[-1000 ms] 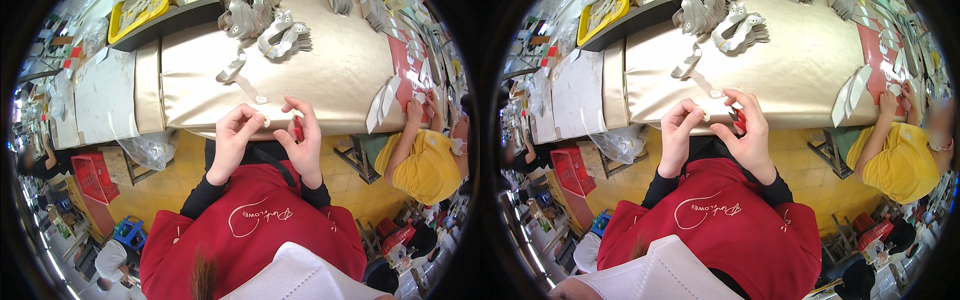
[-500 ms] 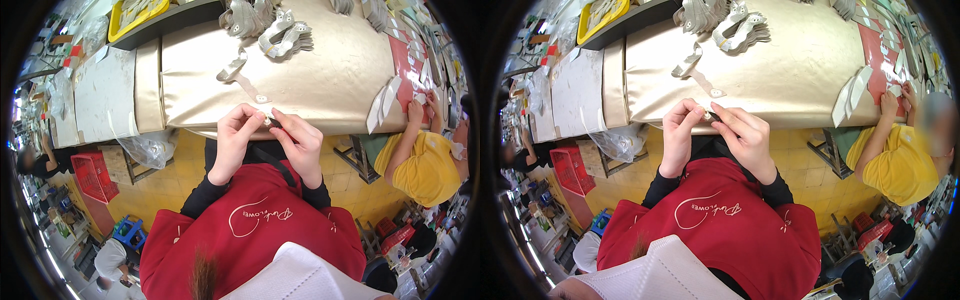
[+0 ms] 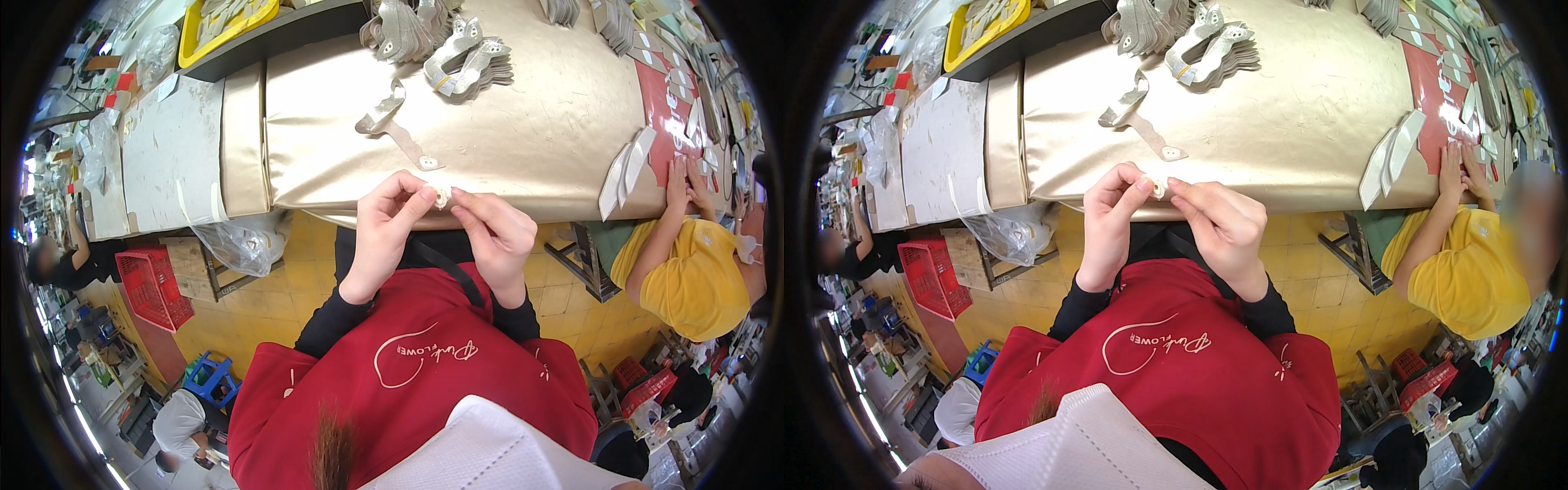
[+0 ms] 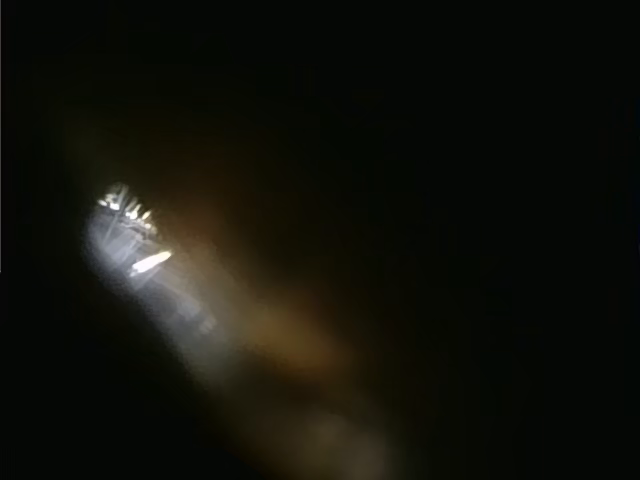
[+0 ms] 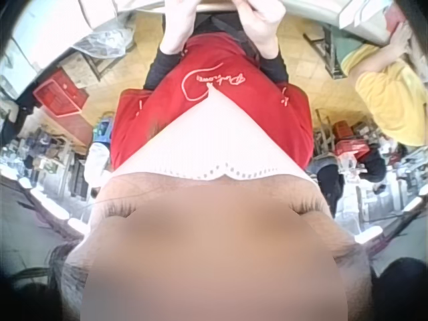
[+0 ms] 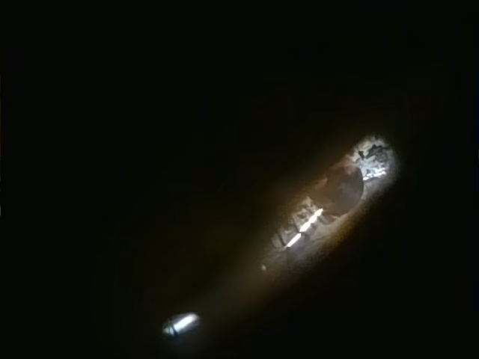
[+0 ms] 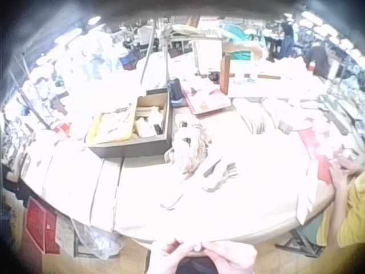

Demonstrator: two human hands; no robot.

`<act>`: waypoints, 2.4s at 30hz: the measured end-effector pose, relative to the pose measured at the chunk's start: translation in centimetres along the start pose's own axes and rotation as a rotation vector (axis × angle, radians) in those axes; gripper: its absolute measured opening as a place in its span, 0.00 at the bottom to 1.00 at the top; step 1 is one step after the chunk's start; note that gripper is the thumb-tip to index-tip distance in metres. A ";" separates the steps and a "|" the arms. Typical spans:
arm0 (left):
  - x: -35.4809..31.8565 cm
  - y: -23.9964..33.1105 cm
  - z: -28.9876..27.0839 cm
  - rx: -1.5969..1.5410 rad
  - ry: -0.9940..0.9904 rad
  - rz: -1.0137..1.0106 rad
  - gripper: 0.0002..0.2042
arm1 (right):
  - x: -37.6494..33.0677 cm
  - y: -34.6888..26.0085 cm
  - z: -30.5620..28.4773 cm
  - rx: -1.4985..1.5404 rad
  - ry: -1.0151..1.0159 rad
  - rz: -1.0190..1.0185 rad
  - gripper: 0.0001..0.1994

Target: The person trims small beige fabric pieces using red-handled scissors. They pick up each piece, cut along the edges, and place the trimmed pieces into a yellow tray on the table. The task is performed one at a time in a repetitive manner.

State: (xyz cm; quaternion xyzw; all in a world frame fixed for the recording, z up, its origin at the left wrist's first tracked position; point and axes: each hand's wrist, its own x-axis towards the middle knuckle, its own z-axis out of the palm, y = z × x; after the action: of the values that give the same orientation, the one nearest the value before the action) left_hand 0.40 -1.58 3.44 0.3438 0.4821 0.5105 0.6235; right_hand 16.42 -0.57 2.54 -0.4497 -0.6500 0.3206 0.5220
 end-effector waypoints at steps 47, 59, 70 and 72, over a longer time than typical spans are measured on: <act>0.8 -0.4 -0.5 0.405 -0.066 0.201 0.07 | 1.0 0.0 -2.1 -0.026 -0.273 0.133 0.18; 1.0 -0.8 0.0 0.329 -0.048 0.168 0.06 | -0.3 1.4 -0.2 -0.190 0.009 -0.152 0.14; 0.4 -0.4 -0.3 0.115 -0.136 0.049 0.08 | 0.2 -0.1 -2.3 0.388 -0.076 0.505 0.18; 0.4 -0.4 -0.3 0.106 -0.162 0.036 0.08 | 0.4 -0.2 -2.3 0.344 -0.164 0.474 0.15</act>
State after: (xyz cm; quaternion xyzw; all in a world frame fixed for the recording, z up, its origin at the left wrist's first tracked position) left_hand 0.22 -1.31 2.91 0.4252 0.4503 0.4660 0.6319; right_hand 18.54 -0.41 3.42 -0.4666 -0.5031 0.5740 0.4469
